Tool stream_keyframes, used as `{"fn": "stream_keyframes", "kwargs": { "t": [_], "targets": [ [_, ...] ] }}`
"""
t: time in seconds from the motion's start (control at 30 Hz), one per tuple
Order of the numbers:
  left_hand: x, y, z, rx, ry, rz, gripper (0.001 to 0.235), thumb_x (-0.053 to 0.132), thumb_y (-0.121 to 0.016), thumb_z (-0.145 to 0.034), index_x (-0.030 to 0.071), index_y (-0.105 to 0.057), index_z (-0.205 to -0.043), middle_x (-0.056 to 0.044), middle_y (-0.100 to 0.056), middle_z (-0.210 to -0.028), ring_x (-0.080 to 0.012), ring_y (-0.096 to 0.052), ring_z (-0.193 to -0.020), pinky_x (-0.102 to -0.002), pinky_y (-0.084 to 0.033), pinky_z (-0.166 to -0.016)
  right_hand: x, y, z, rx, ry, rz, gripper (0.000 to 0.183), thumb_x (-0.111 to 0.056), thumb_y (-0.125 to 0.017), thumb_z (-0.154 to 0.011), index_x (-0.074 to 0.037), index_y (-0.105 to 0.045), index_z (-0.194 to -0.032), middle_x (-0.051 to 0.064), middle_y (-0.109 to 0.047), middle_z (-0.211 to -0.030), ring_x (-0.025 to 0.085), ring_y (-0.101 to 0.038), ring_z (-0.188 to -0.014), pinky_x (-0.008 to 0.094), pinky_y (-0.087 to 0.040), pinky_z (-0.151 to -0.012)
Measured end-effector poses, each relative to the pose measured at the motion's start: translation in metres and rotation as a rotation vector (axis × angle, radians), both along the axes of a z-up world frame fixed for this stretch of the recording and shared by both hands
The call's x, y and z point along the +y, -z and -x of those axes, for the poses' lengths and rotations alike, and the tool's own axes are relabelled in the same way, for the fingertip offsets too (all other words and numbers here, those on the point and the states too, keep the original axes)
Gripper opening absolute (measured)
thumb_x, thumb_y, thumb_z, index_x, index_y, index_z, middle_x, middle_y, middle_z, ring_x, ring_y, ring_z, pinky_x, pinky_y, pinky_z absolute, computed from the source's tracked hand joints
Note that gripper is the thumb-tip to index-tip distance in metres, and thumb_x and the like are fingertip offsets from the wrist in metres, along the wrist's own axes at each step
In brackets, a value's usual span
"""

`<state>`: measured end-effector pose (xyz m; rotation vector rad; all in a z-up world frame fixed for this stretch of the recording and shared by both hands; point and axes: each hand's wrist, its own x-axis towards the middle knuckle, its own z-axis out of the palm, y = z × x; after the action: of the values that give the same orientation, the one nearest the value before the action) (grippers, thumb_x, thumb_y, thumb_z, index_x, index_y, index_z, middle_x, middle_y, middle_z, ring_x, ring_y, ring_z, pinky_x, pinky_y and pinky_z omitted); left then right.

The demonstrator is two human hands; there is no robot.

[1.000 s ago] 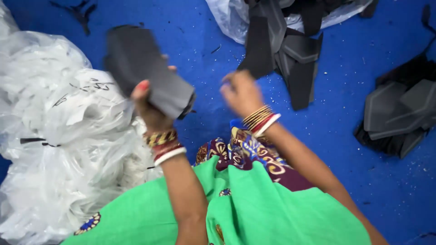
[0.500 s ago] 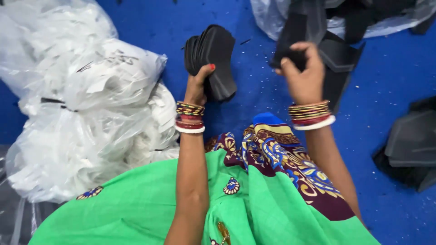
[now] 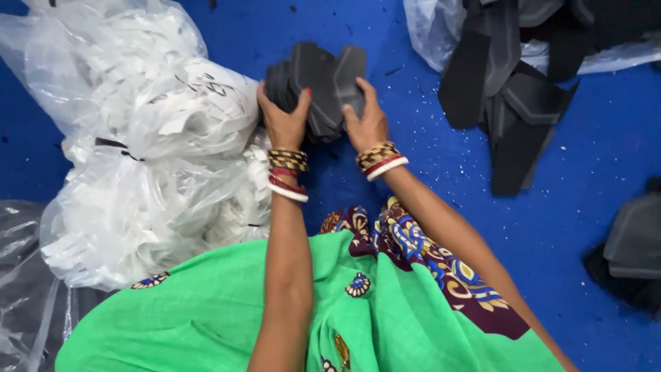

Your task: The person sorts and stacks black foam shoe components taken from a bag.

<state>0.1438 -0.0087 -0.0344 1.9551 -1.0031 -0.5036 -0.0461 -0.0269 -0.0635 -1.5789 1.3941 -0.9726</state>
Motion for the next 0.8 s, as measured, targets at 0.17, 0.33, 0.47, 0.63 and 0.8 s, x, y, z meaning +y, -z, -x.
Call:
{"fn": "stream_keyframes", "kwargs": {
  "t": [0.17, 0.33, 0.47, 0.63, 0.8],
  "targets": [
    [-0.025, -0.012, -0.005, -0.187, 0.027, 0.151, 0.113, 0.031, -0.094, -0.082, -0.001, -0.018, -0.158, -0.034, -0.033, -0.159, -0.0465, -0.033, -0.150, -0.049, -0.027, -0.127, -0.028, -0.024, -0.008, 0.127, -0.110, -0.099, 0.072, -0.022, -0.067, -0.097, -0.018, -0.030, -0.159, 0.031, -0.067, -0.124, 0.049, -0.067, -0.106, 0.053, -0.054, -0.092],
    [-0.048, -0.039, -0.024, -0.288, 0.152, -0.033, 0.118, 0.026, -0.096, -0.078, 0.010, -0.016, -0.162, -0.041, -0.025, -0.153, -0.0564, -0.034, -0.141, -0.052, -0.033, -0.121, -0.033, -0.111, 0.008, 0.524, -0.303, -0.364, 0.071, -0.038, -0.060, -0.103, -0.026, -0.022, -0.162, 0.030, -0.071, -0.110, 0.048, -0.066, -0.103, 0.056, -0.048, -0.094],
    [-0.025, -0.055, -0.005, -0.384, 0.250, -0.007, 0.108, 0.026, -0.096, -0.084, 0.010, -0.022, -0.162, -0.041, -0.023, -0.154, -0.0581, -0.032, -0.142, -0.054, -0.031, -0.122, -0.012, -0.094, 0.074, 0.365, -0.099, -0.171, 0.064, -0.037, -0.064, -0.101, -0.025, -0.035, -0.157, 0.027, -0.068, -0.127, 0.044, -0.067, -0.110, 0.052, -0.051, -0.096],
    [-0.003, -0.097, 0.070, -0.496, 0.186, 0.152, 0.068, 0.017, -0.086, -0.089, 0.011, -0.050, -0.147, -0.021, -0.044, -0.150, -0.0428, -0.041, -0.142, -0.050, -0.031, -0.122, -0.021, -0.073, 0.157, 0.717, 0.371, 0.217, 0.075, -0.018, -0.085, -0.080, 0.003, -0.049, -0.143, 0.025, -0.050, -0.126, 0.044, -0.049, -0.113, 0.051, -0.044, -0.096],
    [0.003, -0.124, 0.157, 0.100, 0.524, 0.203, 0.029, 0.007, -0.075, -0.092, 0.010, -0.069, -0.121, -0.008, -0.070, -0.117, -0.0209, -0.063, -0.110, -0.034, -0.051, -0.096, -0.029, -0.061, 0.193, 0.573, 0.344, 0.141, 0.070, -0.013, -0.092, -0.071, -0.003, -0.057, -0.132, 0.020, -0.059, -0.108, 0.037, -0.059, -0.095, 0.046, -0.051, -0.084]
  ]
}}
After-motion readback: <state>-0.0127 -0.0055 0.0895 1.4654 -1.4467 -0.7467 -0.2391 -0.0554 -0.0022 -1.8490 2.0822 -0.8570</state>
